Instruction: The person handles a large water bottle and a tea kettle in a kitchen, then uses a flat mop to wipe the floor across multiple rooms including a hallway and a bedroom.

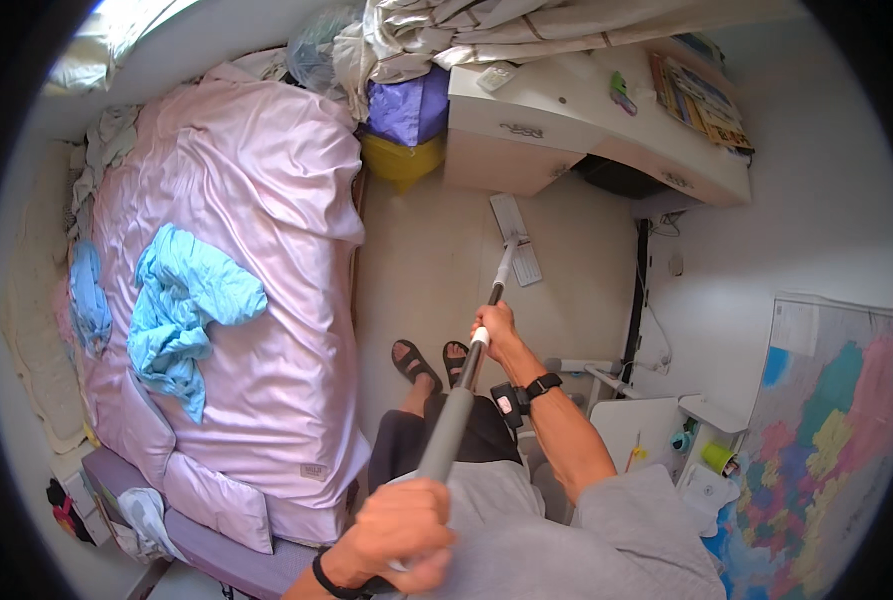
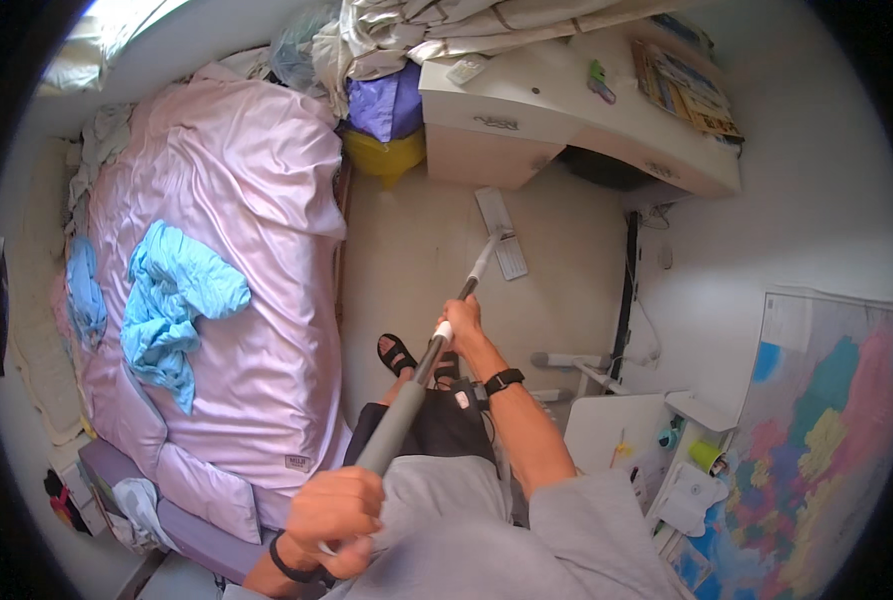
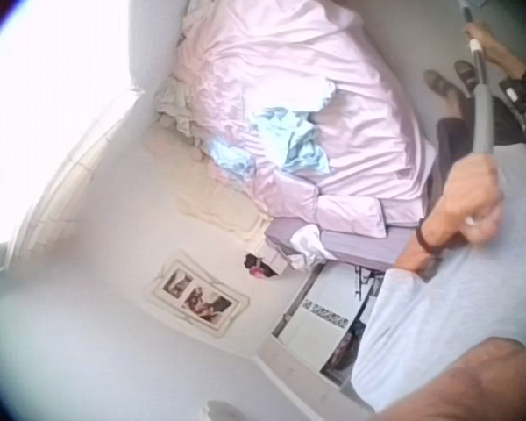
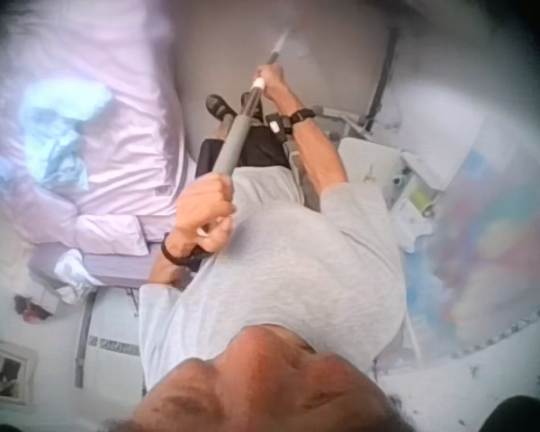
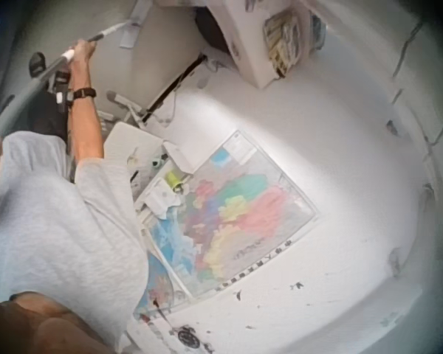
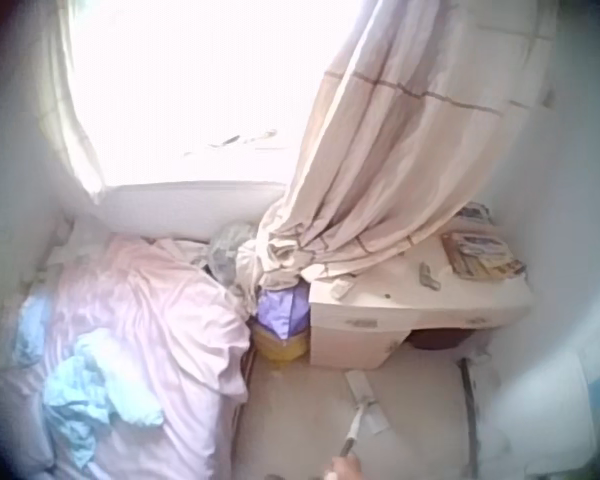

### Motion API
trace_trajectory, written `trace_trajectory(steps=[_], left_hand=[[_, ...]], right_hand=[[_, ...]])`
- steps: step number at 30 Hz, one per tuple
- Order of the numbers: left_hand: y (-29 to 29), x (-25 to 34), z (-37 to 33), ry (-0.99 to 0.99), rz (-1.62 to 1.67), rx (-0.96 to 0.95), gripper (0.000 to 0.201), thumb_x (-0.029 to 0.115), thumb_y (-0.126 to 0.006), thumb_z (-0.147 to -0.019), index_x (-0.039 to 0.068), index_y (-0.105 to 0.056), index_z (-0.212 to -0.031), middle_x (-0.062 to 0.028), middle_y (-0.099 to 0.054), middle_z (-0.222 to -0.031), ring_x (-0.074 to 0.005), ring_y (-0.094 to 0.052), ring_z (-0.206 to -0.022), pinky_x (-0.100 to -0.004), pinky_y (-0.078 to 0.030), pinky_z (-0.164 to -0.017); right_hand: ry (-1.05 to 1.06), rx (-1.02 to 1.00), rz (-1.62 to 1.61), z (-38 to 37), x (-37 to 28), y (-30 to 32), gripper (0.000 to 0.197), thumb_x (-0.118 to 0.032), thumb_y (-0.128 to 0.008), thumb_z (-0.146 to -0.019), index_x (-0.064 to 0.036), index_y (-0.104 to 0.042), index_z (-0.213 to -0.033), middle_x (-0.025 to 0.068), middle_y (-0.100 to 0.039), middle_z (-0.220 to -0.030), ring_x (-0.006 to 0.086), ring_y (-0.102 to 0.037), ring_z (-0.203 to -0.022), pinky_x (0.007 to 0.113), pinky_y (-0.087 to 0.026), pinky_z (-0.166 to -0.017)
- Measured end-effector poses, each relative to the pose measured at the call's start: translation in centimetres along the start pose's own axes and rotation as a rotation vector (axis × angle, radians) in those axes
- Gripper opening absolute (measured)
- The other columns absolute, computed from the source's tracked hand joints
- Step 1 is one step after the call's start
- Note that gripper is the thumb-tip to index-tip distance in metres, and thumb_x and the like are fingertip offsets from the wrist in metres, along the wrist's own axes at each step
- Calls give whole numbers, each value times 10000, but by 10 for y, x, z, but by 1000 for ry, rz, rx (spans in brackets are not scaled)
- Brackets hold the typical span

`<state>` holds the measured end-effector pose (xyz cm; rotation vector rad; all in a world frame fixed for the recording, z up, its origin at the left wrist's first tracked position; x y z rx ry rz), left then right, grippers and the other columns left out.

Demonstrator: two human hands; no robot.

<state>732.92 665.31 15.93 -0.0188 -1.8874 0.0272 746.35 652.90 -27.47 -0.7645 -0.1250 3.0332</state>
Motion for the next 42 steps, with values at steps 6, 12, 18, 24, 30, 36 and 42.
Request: trace_trajectory(steps=[6,12,18,24,30,36,42], left_hand=[[56,55,29,70,-101,243,84,9,-485,-707,-24,-551,-747,-98,-527,-541,-273,-527,-461,-400,-491,-514],[97,122,49,16,-211,435,109,26,-507,-765,-54,-552,-823,-136,-526,-573,-245,-520,-472,-400,-479,-486],[107,133,62,-15,-160,446,125,28,-535,-731,-44,-532,-833,-155,-557,-653,-255,-544,-506,-415,-480,-489],[102,139,32,-154,-221,538,148,7,-522,-723,-39,-517,-863,-129,-528,-608,-244,-526,-508,-409,-470,-495],[86,53,-15,-111,-335,878,83,26,-522,-737,-14,-544,-806,-89,-527,-515,-217,-517,-436,-357,-481,-480],[62,63,-72,-63,-322,911,119,-6,-491,-736,-45,-524,-843,-117,-519,-593,-233,-520,-499,-388,-456,-487],[33,91,-63,-21,-486,1292,92,47,-495,-813,-39,-513,-841,-113,-502,-571,-190,-451,-442,-367,-428,-464]], right_hand=[[-22,-62,127,41,50,-92,279,24,-479,-802,-41,-345,-1038,130,-480,-777,213,-531,-493,380,-467,-384],[-129,-180,292,86,122,-166,361,-5,-500,-811,23,-342,-1135,156,-501,-863,238,-571,-541,386,-492,-427],[-187,-245,422,106,111,-176,314,-8,-514,-807,35,-380,-1088,152,-491,-848,252,-588,-580,374,-520,-456],[-103,-276,355,94,50,-205,289,72,-514,-778,4,-368,-1018,144,-476,-794,220,-521,-526,354,-437,-398],[-120,-306,601,19,-25,-208,214,41,-529,-787,-9,-385,-938,137,-473,-792,213,-517,-518,338,-455,-420],[-168,-386,648,12,-48,-194,210,34,-527,-782,-12,-390,-934,138,-470,-791,216,-518,-520,336,-458,-427],[-242,-487,998,46,2,-172,241,-51,-508,-835,36,-418,-1040,164,-528,-824,264,-578,-589,402,-469,-438]])
Point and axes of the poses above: each hand's wrist, its own z-axis away from the middle knuckle, its own y-axis out of the back of the hand, x = y × z, the point moved 10 cm from there along -z, towards the middle knuckle
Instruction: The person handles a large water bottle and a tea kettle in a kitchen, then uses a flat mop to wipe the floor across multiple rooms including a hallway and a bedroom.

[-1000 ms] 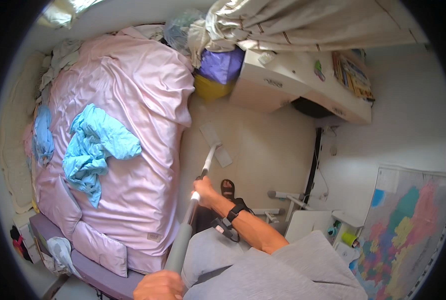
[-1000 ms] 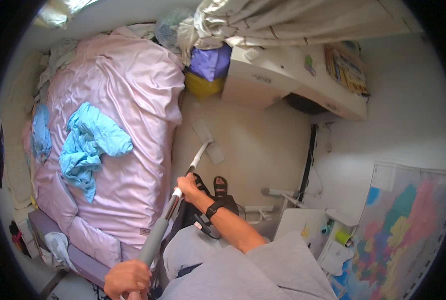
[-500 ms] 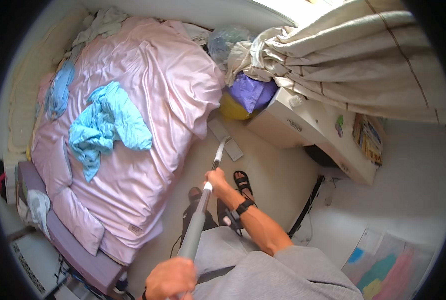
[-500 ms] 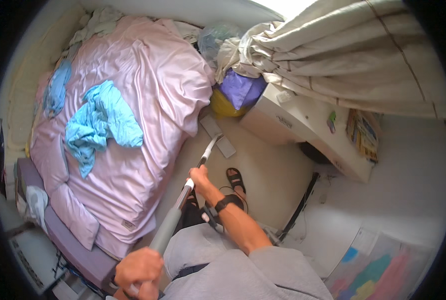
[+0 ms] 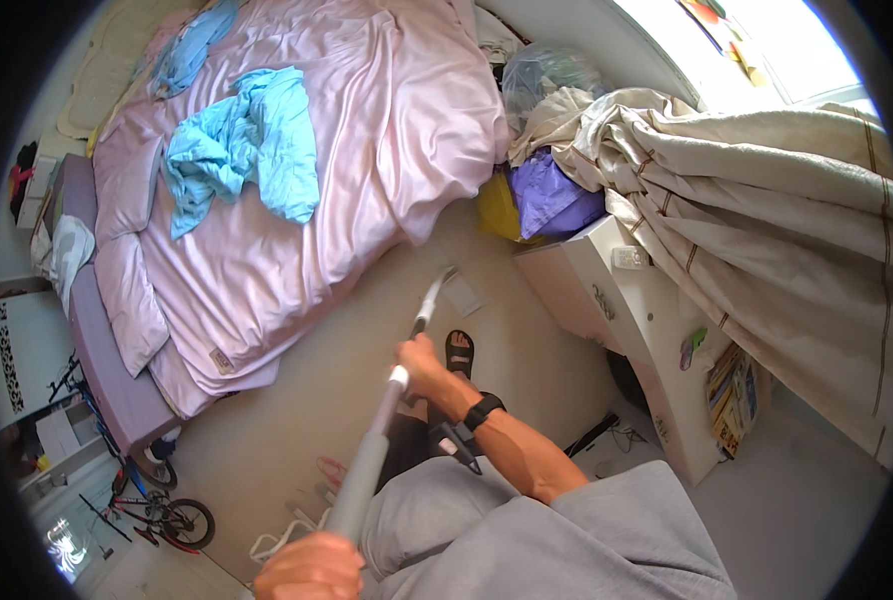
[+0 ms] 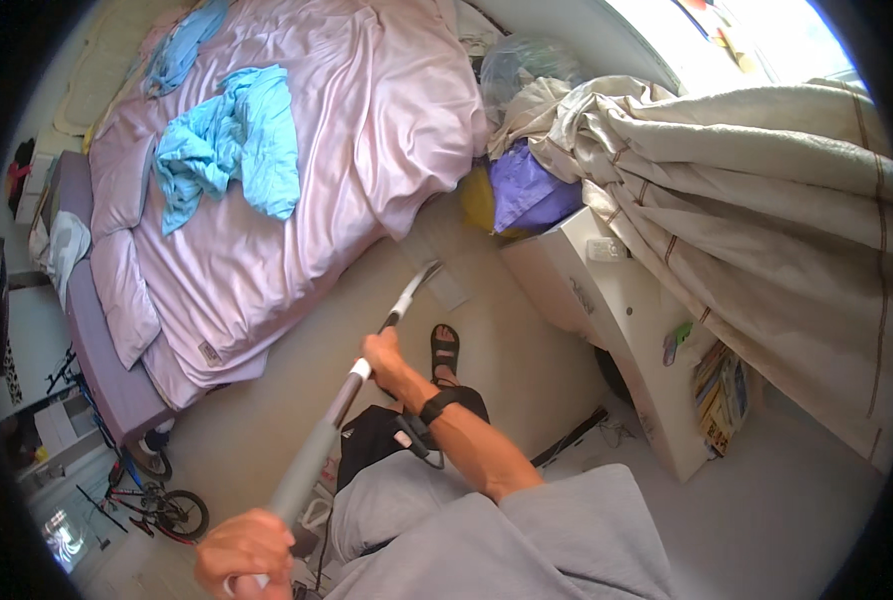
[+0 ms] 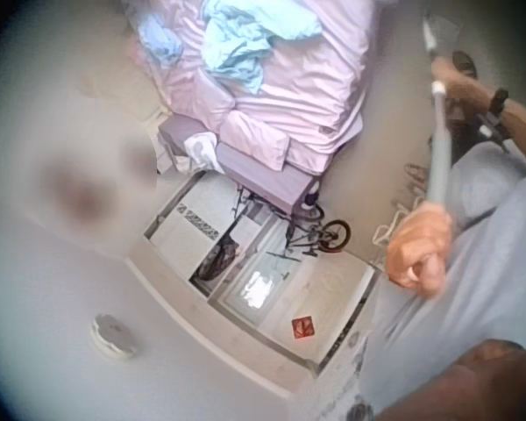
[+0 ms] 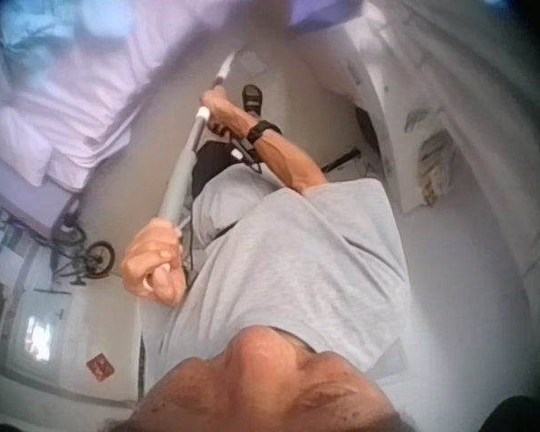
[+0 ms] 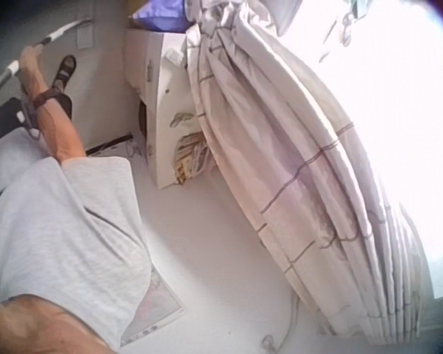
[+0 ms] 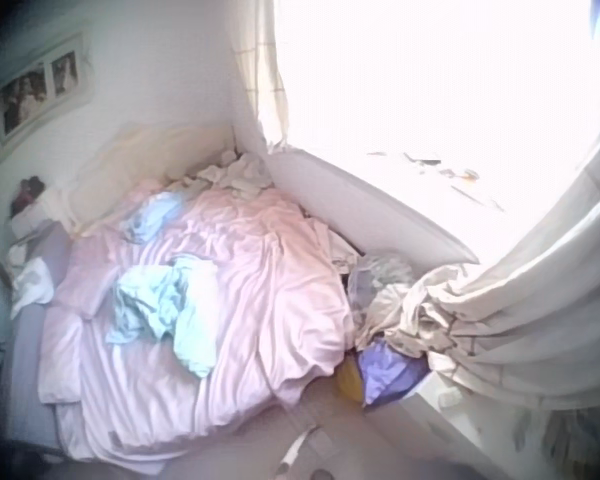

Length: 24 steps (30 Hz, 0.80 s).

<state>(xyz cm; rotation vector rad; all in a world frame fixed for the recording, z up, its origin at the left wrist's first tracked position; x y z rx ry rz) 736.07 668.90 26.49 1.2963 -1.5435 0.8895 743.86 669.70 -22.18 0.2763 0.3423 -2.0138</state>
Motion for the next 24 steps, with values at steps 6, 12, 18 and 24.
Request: trace_trajectory(steps=[6,12,18,24], left_hand=[[10,21,34,4,-99,84,114,76,-493,-822,-38,-498,-823,-93,-472,-529,-185,-428,-426,-371,-421,-466],[18,48,82,83,-144,21,148,102,-621,-802,-29,-559,-832,-131,-555,-621,-250,-551,-533,-410,-489,-529],[11,72,133,-182,64,-64,200,150,-652,-827,-13,-537,-818,-105,-549,-619,-252,-549,-525,-390,-481,-503],[9,26,149,-101,5,183,137,103,-610,-796,1,-521,-820,-77,-561,-594,-218,-562,-503,-387,-534,-541]], right_hand=[[104,-467,462,-24,100,-68,327,-67,-476,-869,83,-384,-1145,181,-560,-874,262,-620,-636,417,-471,-414],[391,-447,472,20,114,-74,72,-31,-655,-721,-64,-592,-729,149,-627,-715,327,-560,-557,421,-472,-579],[-58,-235,88,71,109,-24,150,44,-548,-757,-12,-482,-880,114,-507,-681,226,-531,-530,348,-421,-419],[-45,-162,134,24,70,30,177,36,-533,-779,-56,-443,-901,113,-474,-688,222,-509,-494,374,-440,-404]])
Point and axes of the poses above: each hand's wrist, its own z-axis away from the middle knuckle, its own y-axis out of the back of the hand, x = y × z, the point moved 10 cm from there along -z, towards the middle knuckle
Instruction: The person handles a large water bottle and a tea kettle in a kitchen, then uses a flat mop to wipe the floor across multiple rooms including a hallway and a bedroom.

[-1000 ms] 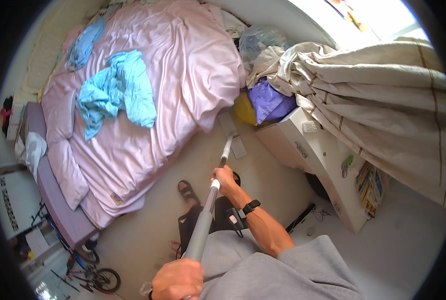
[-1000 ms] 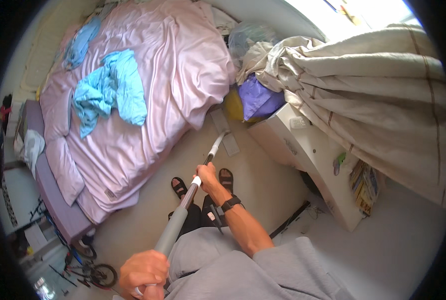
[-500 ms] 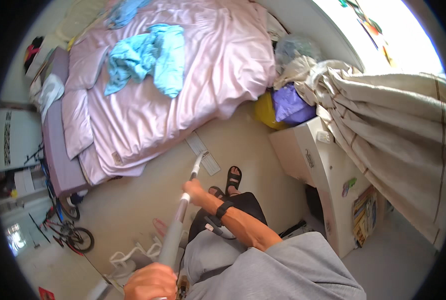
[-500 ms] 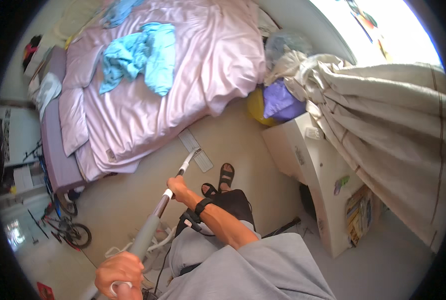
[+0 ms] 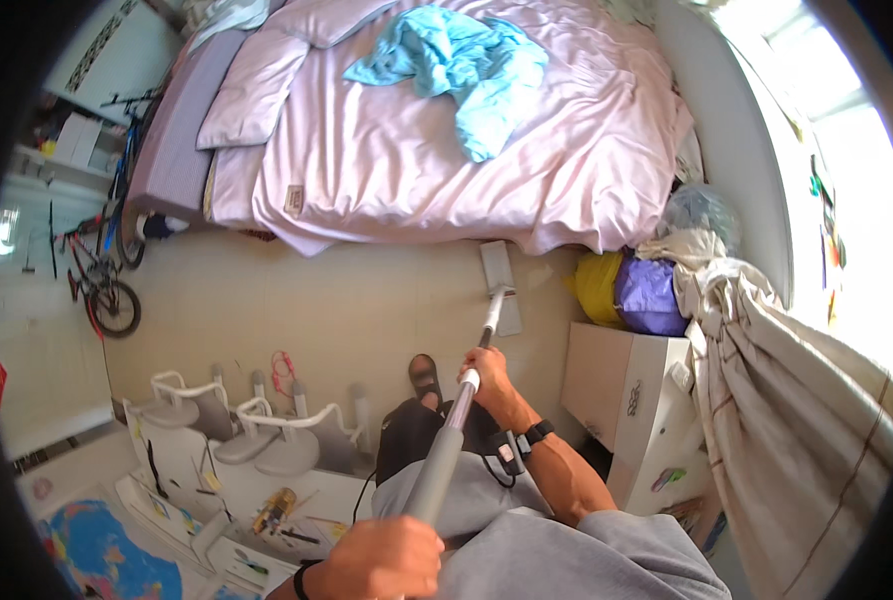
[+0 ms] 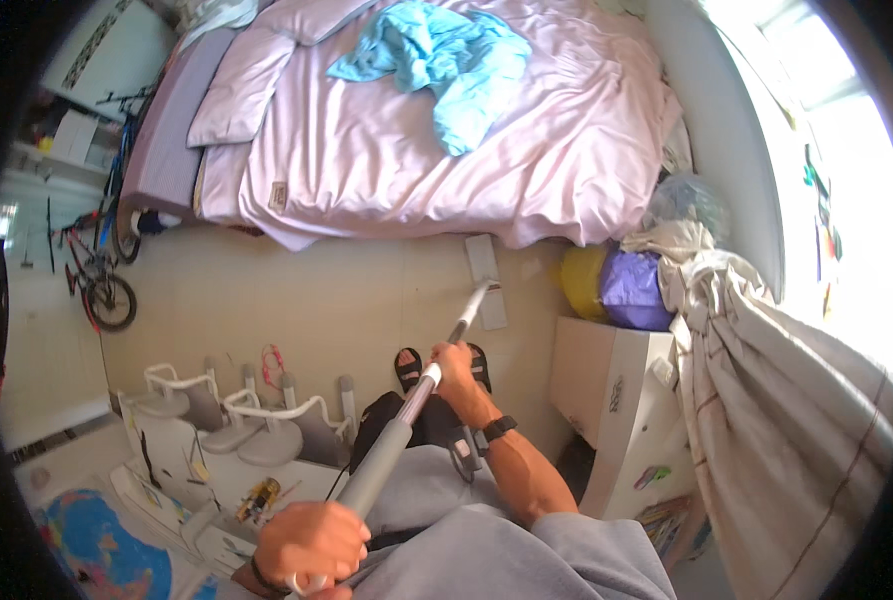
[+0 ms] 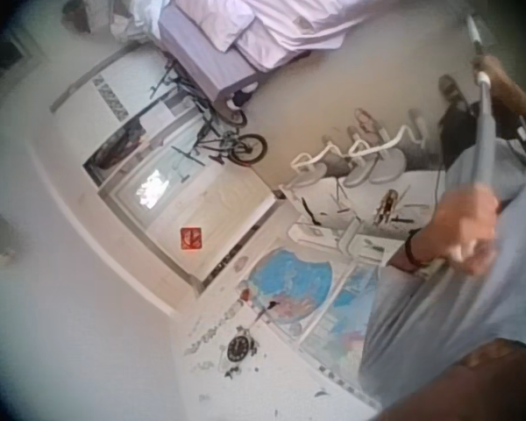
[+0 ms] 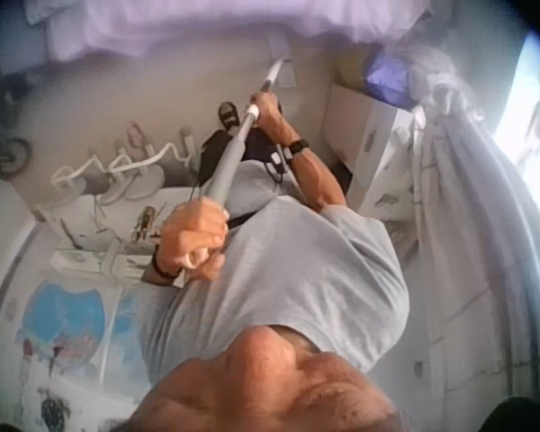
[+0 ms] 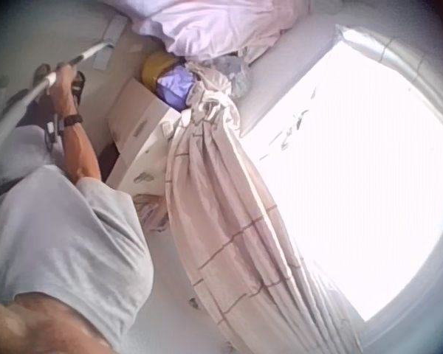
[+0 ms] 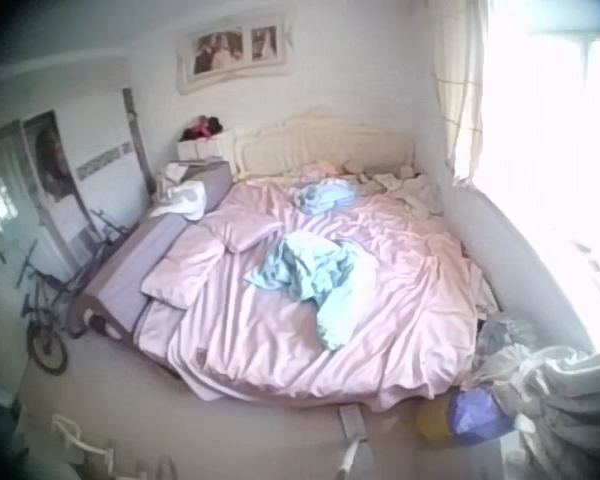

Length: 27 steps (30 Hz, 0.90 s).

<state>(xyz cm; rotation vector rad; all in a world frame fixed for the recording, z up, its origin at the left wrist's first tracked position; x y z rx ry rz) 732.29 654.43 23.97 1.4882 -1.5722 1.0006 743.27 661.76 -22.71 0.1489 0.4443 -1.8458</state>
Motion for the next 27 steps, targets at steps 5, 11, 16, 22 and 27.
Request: trace_trajectory(steps=[5,11,16,22,27], left_hand=[[10,-22,2,146,-8,276,116,93,-619,-774,20,-545,-826,-71,-559,-612,-220,-571,-532,-388,-531,-565],[41,4,-1,117,-84,433,152,96,-539,-866,-22,-504,-777,-91,-483,-561,-223,-453,-462,-382,-419,-474],[43,33,1,98,-209,307,94,51,-563,-804,-22,-531,-755,-99,-484,-564,-227,-455,-456,-374,-400,-445],[20,-32,44,253,-500,68,120,56,-663,-651,52,-577,-735,-42,-529,-606,-240,-526,-518,-353,-500,-550],[24,-36,75,305,-501,91,136,31,-676,-630,66,-559,-688,-24,-517,-628,-219,-538,-548,-310,-479,-563]], right_hand=[[-14,55,143,-23,-5,16,140,50,-515,-787,-34,-443,-872,90,-463,-639,206,-496,-464,355,-426,-393],[-51,5,252,-5,13,-39,80,11,-520,-829,4,-456,-877,111,-495,-692,216,-518,-518,371,-439,-430],[-273,-159,235,8,91,-116,81,-19,-519,-843,9,-469,-786,133,-511,-659,242,-511,-501,390,-407,-412],[-407,-435,382,-37,170,-194,86,-53,-518,-859,3,-469,-816,113,-502,-627,226,-486,-464,365,-406,-409],[-387,-548,437,-35,203,-208,92,-64,-518,-863,15,-476,-879,128,-526,-657,239,-509,-499,378,-448,-442]])
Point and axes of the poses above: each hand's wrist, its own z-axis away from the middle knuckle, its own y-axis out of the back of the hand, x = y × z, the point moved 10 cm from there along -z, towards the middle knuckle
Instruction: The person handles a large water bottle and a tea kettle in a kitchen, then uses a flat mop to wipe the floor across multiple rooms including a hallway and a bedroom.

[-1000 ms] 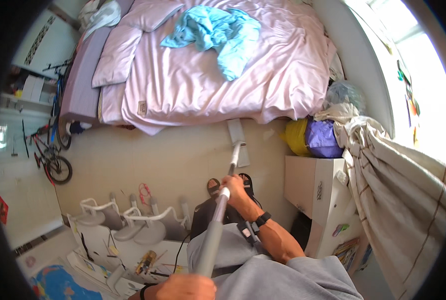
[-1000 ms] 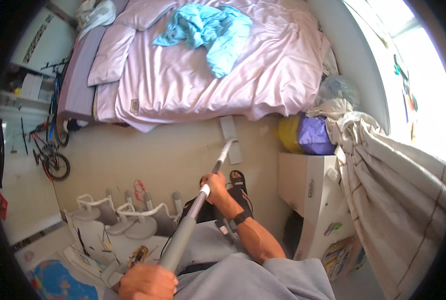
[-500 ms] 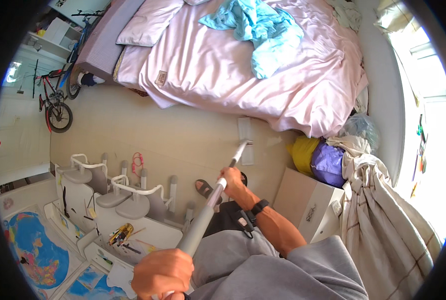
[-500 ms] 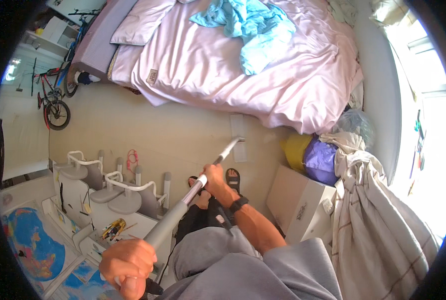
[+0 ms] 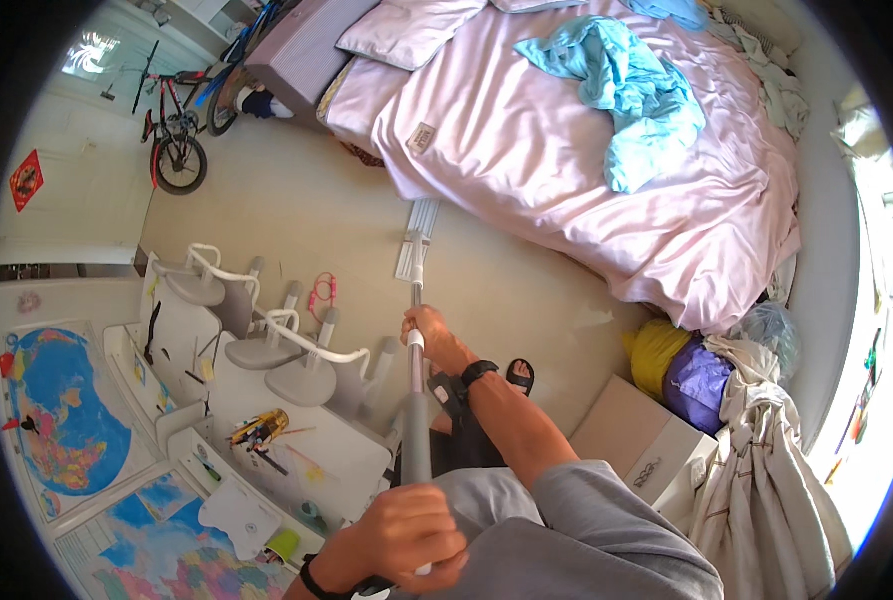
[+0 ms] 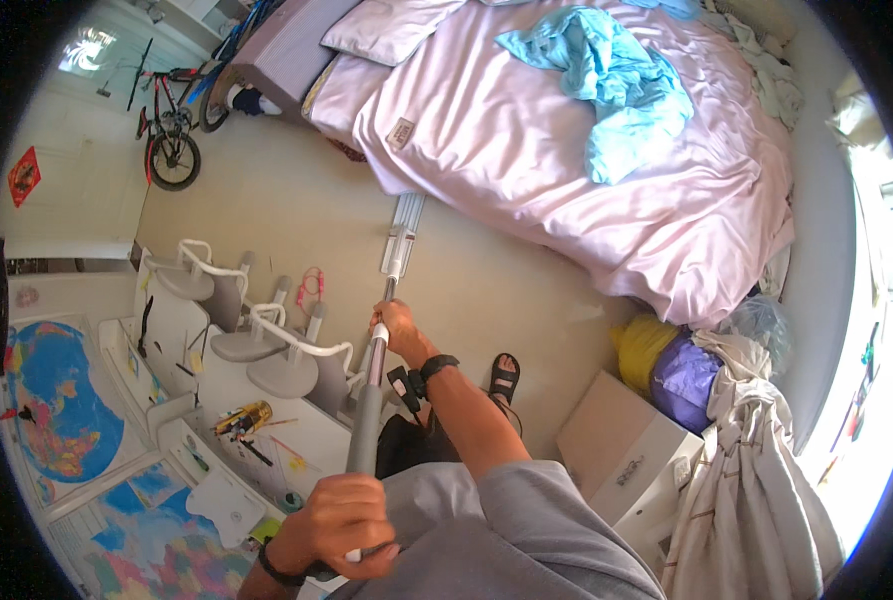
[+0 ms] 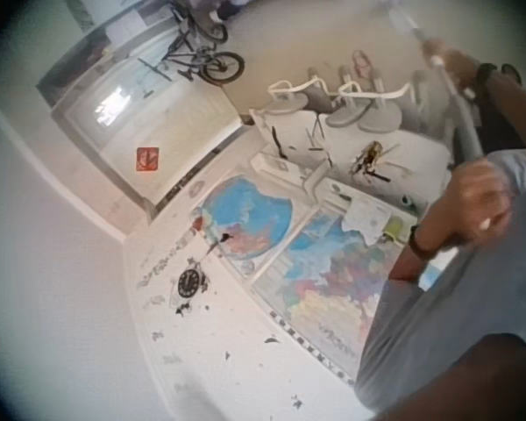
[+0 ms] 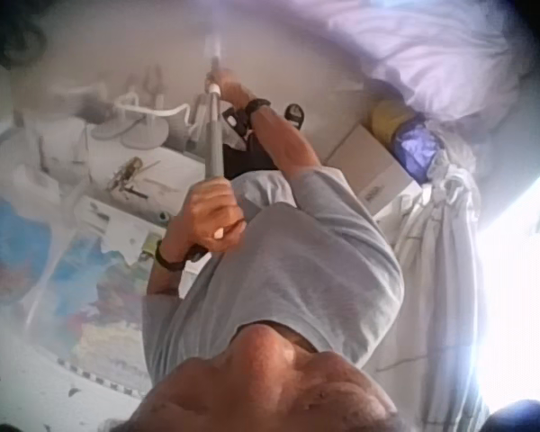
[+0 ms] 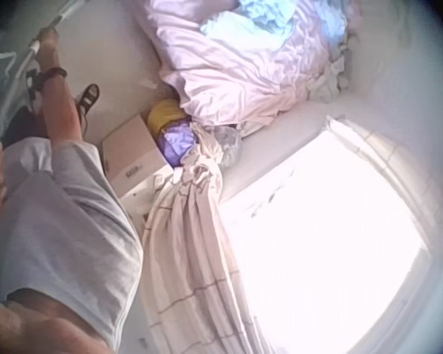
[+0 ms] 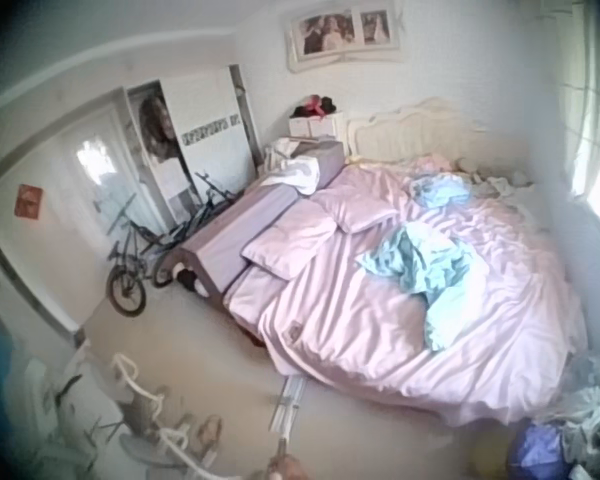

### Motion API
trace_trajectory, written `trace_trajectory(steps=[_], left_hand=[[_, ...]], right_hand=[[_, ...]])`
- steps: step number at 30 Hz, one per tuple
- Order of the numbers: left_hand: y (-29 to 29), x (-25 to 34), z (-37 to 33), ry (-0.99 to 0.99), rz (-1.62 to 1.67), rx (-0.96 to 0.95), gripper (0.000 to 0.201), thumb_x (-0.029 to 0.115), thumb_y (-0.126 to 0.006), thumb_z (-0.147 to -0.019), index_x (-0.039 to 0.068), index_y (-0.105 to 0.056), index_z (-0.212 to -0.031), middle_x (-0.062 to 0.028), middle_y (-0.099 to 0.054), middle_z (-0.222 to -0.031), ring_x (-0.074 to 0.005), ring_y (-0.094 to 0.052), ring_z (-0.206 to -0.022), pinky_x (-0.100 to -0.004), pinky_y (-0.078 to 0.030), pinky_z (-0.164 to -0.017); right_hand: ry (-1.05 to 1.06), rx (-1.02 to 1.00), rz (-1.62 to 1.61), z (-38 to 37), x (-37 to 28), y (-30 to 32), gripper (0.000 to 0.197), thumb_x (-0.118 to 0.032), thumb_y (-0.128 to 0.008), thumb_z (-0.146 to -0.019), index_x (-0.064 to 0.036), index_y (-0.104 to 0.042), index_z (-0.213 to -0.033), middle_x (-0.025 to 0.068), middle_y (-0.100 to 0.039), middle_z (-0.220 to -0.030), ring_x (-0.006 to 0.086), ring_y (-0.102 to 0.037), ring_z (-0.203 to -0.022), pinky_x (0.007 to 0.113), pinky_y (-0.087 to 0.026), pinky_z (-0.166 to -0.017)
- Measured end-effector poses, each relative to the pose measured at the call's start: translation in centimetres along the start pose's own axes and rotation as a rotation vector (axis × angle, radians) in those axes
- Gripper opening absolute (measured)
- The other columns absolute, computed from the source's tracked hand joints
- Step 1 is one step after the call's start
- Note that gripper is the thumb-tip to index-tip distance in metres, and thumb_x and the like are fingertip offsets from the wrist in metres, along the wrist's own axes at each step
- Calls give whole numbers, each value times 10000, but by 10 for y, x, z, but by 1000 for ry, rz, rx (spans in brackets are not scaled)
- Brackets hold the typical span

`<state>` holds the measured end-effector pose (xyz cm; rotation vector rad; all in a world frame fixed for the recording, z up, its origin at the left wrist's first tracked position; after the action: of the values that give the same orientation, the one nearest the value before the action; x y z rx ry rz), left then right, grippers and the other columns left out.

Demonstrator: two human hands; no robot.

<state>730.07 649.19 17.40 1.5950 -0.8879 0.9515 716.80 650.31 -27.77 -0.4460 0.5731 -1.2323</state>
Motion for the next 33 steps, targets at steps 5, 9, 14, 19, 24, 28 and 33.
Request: trace_trajectory(steps=[5,9,14,19,24,28,33], left_hand=[[49,52,36,-7,135,254,153,54,-689,-649,83,-584,-755,-42,-531,-614,-236,-597,-601,-354,-537,-621],[89,101,65,-306,234,495,171,149,-641,-824,9,-557,-773,-88,-573,-611,-216,-539,-502,-353,-482,-480],[94,76,80,-288,368,574,254,189,-622,-876,5,-529,-728,-82,-554,-576,-203,-524,-469,-345,-466,-448],[113,61,94,-210,365,603,226,149,-583,-879,9,-520,-713,-78,-536,-558,-200,-497,-440,-343,-446,-428],[126,64,89,-178,253,533,176,51,-555,-795,13,-486,-638,-55,-470,-522,-195,-454,-418,-339,-405,-408],[105,25,106,-59,101,582,135,31,-560,-766,11,-500,-647,-60,-448,-518,-203,-462,-424,-333,-395,-400],[94,-48,103,89,-45,460,150,54,-671,-648,100,-557,-733,-25,-560,-638,-233,-585,-590,-359,-524,-600]], right_hand=[[75,-24,-58,75,16,-31,93,-58,-515,-888,-21,-434,-860,101,-511,-687,183,-495,-531,313,-414,-430],[70,85,-161,139,35,-22,100,-66,-499,-898,-21,-417,-933,97,-506,-709,182,-496,-548,311,-439,-465],[-76,201,-297,139,78,45,118,-90,-471,-899,-31,-432,-805,68,-483,-679,168,-479,-545,283,-428,-474],[-94,302,-309,124,103,49,101,-83,-470,-884,-65,-410,-804,44,-410,-641,162,-440,-517,308,-396,-432],[-93,183,-101,84,108,-2,71,-62,-494,-858,-54,-426,-841,79,-453,-631,195,-454,-502,351,-419,-431],[-165,16,15,15,99,-43,139,-144,-502,-907,-72,-444,-803,45,-461,-610,168,-458,-487,309,-407,-444],[-26,-113,336,-65,65,-86,142,-138,-521,-910,-47,-463,-817,61,-477,-620,174,-484,-504,313,-443,-470]])
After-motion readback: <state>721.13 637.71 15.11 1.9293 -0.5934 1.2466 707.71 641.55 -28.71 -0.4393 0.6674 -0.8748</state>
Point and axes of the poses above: each hand's wrist, its own z-axis away from the middle knuckle, its own y-axis out of the back of the hand, x = y × z, the point moved 10 cm from there along -z, towards the middle knuckle
